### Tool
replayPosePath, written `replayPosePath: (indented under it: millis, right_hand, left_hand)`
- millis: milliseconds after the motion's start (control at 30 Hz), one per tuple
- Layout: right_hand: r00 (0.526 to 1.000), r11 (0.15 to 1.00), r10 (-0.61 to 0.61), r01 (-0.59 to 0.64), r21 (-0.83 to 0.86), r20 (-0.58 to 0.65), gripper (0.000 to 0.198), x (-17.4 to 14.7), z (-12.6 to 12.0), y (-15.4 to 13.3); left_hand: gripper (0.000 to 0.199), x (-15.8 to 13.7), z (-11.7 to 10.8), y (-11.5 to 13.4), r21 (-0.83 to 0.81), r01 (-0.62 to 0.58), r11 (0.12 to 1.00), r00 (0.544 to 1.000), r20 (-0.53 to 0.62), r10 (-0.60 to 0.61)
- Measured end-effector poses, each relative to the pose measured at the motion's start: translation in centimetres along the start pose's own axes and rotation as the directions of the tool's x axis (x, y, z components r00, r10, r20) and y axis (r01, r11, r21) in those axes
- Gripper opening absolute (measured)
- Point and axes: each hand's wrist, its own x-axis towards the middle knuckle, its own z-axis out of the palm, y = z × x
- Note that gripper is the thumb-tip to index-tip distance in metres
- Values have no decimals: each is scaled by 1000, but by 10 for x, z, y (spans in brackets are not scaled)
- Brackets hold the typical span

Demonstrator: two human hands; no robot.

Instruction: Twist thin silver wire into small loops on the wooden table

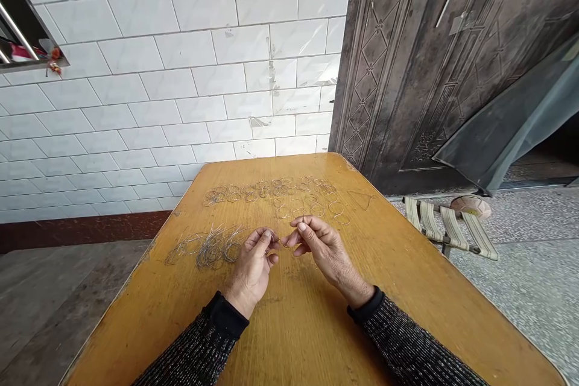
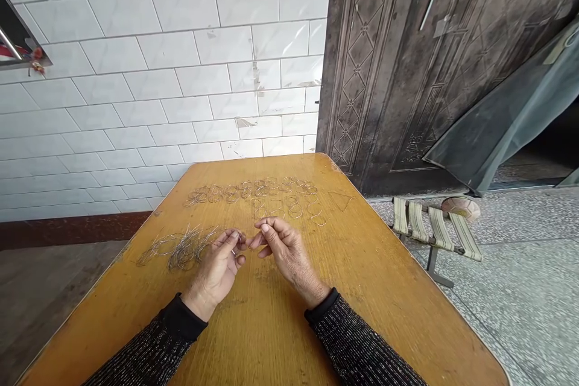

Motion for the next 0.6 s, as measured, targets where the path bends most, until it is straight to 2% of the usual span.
replayPosePath:
  millis: [167, 333, 600]
  right_hand:
    - [999, 990, 50, -46, 133, -22, 23, 1, 0, 4]
    - [983, 950, 162, -133, 281, -84, 24, 4, 0, 12]
    - [973, 963, 206, -182, 197, -107, 40, 4, -1, 8]
  left_hand:
    - [23, -3, 3, 2, -104, 41, 994, 999, 28, -38]
    - [21, -2, 3, 3, -108, 82, 991, 990, 119, -69]
    - [20, -2, 2, 3, -25, 133, 991, 963, 238, -123]
